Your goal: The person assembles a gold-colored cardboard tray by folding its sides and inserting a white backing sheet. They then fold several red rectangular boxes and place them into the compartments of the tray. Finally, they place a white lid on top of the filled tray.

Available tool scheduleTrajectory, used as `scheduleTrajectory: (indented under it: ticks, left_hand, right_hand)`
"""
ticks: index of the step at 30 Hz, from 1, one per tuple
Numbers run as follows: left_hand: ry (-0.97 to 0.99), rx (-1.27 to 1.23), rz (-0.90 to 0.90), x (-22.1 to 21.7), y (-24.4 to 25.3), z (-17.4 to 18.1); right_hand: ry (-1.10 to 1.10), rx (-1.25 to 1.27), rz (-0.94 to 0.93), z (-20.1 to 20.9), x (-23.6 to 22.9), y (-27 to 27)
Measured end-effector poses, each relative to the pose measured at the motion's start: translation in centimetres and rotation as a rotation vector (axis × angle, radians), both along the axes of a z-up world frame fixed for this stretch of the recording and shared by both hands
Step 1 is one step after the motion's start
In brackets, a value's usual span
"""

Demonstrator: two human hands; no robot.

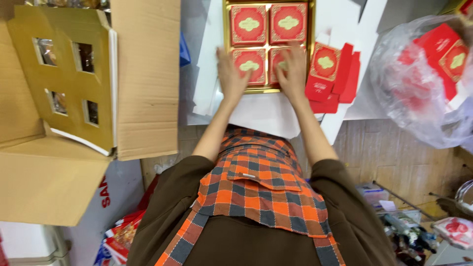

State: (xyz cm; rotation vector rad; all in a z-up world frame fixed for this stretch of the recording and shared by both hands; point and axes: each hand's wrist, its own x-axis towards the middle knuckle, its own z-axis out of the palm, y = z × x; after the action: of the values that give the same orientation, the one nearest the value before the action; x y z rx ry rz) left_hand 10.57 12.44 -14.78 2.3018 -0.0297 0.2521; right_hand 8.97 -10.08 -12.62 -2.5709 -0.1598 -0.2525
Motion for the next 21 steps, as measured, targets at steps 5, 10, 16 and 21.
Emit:
scheduleTrajectory:
  ticks: [5, 10, 16, 21]
  left_hand:
    - [0.328, -0.347, 0.093, 0.9, 1.2, -1.4]
    - [0.453, -0.731, 0.143, -0.5, 0.1, 4.6]
    - [-0.007, -0.420, 0.111, -5.8, -1.2, 11.6]
    - [-0.164, -0.544, 0.113, -13.6, 0.9, 16.1]
  right_hand:
    - [0.233, 0.393, -0.367, 0.7, -2.5, -4.2]
    - [0.187, 0.657, -0.303, -1.5, -2.4, -7.0]
    - [0.159, 1.133, -0.085, -2.8, -4.7, -10.4]
    - [0.182, 1.275, 0.242, 2.9, -5.1, -11.6]
